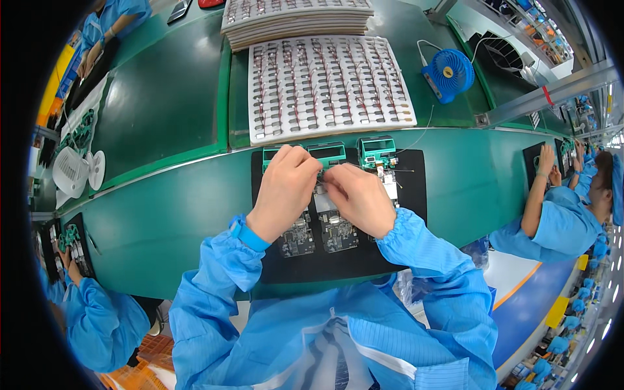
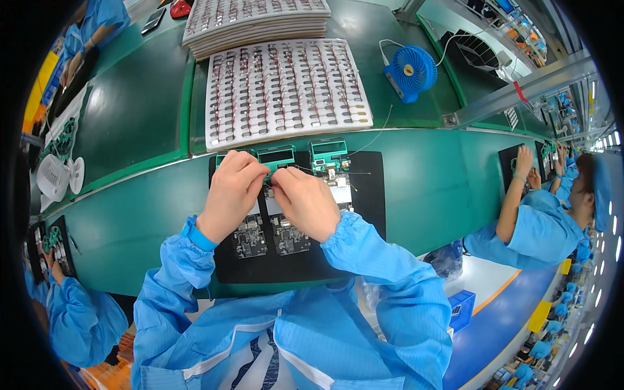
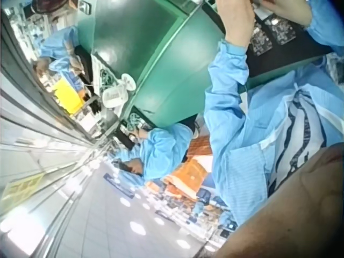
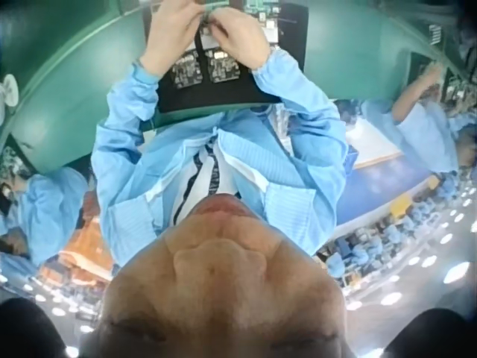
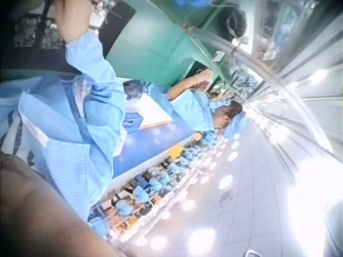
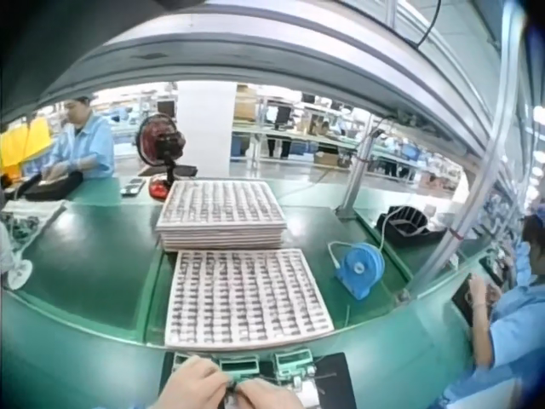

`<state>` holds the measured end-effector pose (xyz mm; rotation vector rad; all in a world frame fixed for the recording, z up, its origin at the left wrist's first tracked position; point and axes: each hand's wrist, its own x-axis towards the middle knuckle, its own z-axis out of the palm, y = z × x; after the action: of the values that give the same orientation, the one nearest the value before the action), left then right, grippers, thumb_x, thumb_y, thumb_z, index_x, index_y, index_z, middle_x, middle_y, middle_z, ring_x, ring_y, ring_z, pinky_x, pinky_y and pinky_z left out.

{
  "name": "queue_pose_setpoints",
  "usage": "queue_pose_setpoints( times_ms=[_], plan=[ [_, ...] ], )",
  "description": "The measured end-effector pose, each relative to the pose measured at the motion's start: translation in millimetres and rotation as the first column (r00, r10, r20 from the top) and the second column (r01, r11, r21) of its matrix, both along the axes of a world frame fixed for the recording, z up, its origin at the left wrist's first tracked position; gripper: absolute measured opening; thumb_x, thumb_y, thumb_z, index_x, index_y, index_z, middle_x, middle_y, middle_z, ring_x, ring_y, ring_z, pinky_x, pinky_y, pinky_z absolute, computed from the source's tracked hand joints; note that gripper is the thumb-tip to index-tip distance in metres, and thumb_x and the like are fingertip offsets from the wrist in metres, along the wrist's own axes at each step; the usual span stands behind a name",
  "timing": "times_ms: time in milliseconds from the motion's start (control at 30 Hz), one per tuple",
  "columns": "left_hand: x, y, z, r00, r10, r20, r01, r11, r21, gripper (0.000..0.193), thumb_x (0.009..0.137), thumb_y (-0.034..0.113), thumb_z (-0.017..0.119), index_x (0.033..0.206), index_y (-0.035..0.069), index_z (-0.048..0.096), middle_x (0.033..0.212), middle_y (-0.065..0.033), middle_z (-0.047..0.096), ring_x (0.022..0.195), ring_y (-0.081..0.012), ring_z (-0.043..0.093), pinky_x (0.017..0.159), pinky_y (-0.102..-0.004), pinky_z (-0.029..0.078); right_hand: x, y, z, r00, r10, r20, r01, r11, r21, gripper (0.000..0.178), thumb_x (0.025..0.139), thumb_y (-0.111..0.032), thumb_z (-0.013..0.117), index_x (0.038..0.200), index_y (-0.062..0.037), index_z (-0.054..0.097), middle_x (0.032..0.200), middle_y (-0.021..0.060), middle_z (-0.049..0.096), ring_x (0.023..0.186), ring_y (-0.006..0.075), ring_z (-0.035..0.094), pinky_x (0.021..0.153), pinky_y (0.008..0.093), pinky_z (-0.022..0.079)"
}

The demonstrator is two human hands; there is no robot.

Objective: The person takes small electronic components from a tray and installs them onto circuit boards on a mat by hand. They pass the assembled circuit boards along the table and switch out the component trays.

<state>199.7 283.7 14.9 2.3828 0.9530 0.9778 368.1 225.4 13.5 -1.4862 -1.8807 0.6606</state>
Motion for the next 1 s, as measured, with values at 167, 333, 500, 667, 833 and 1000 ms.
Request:
queue_pose_setpoints(
  times_ms=[167, 333, 500, 667, 833, 1000],
  plan=[
    [-8.0, 2.3, -8.0, 0.999, 0.004, 0.046, -0.002, 0.999, -0.048, 0.010, 0.077, -0.002, 0.066, 0.086, 0.001, 0.064, 0.084, -0.0101, 0.057, 0.081, -0.0289, 0.056, 0.070, -0.0384, 0.047, -2.0, 4.1, 1.6, 0.998, 0.030, 0.051, -0.029, 0.999, -0.014, 0.008, 0.086, -0.008, 0.061, 0.092, -0.0041, 0.059, 0.085, 0.0140, 0.060, 0.075, 0.0363, 0.062, 0.063, 0.0448, 0.050],
    [-10.2, 4.9, -15.0, 0.999, 0.015, 0.028, -0.014, 0.999, -0.043, 0.008, 0.078, -0.002, 0.065, 0.086, 0.001, 0.063, 0.083, -0.0103, 0.056, 0.082, -0.0299, 0.056, 0.070, -0.0390, 0.046, -8.7, 5.4, -7.1, 0.999, 0.026, 0.042, -0.025, 0.999, -0.039, 0.008, 0.085, -0.007, 0.061, 0.093, -0.0042, 0.060, 0.085, 0.0139, 0.061, 0.075, 0.0358, 0.062, 0.063, 0.0438, 0.050],
    [-14.1, 11.3, -24.4, 0.998, 0.031, 0.058, -0.026, 0.996, -0.085, 0.008, 0.079, -0.001, 0.065, 0.086, 0.001, 0.064, 0.083, -0.0101, 0.057, 0.083, -0.0294, 0.056, 0.070, -0.0386, 0.046, -11.6, 7.8, -14.2, 0.999, -0.029, 0.020, 0.028, 0.999, 0.033, 0.012, 0.084, -0.001, 0.065, 0.096, -0.0017, 0.063, 0.080, 0.0108, 0.063, 0.065, 0.0220, 0.064, 0.056, 0.0321, 0.050],
    [-15.2, 10.0, -26.0, 0.999, 0.010, 0.039, -0.008, 0.999, -0.048, 0.008, 0.079, -0.002, 0.064, 0.086, 0.001, 0.064, 0.084, -0.0099, 0.057, 0.083, -0.0283, 0.056, 0.070, -0.0381, 0.047, -10.9, 8.4, -18.4, 0.995, -0.027, 0.092, 0.020, 0.997, 0.075, 0.010, 0.083, -0.002, 0.066, 0.092, -0.0017, 0.064, 0.079, 0.0104, 0.063, 0.063, 0.0229, 0.063, 0.056, 0.0324, 0.050],
    [-18.8, -0.5, -24.7, 0.994, -0.041, -0.098, 0.049, 0.996, 0.080, 0.023, 0.073, -0.003, 0.065, 0.096, -0.001, 0.066, 0.091, -0.0102, 0.058, 0.085, -0.0275, 0.057, 0.073, -0.0363, 0.049, -9.9, 4.7, -11.0, 0.994, -0.021, 0.103, 0.024, 0.999, -0.022, 0.005, 0.084, -0.007, 0.062, 0.088, -0.0041, 0.061, 0.082, 0.0121, 0.062, 0.072, 0.0337, 0.062, 0.060, 0.0419, 0.050],
    [-27.9, -4.1, -35.3, 0.998, -0.020, -0.064, 0.030, 0.987, 0.159, 0.036, 0.072, -0.007, 0.064, 0.107, -0.001, 0.066, 0.095, -0.0082, 0.057, 0.085, -0.0255, 0.057, 0.073, -0.0353, 0.049, 4.0, 30.6, 17.1, 0.976, 0.084, 0.199, -0.078, 0.996, -0.039, 0.012, 0.085, -0.018, 0.065, 0.087, -0.0062, 0.064, 0.082, 0.0131, 0.061, 0.077, 0.0342, 0.062, 0.066, 0.0441, 0.050]
  ],
)
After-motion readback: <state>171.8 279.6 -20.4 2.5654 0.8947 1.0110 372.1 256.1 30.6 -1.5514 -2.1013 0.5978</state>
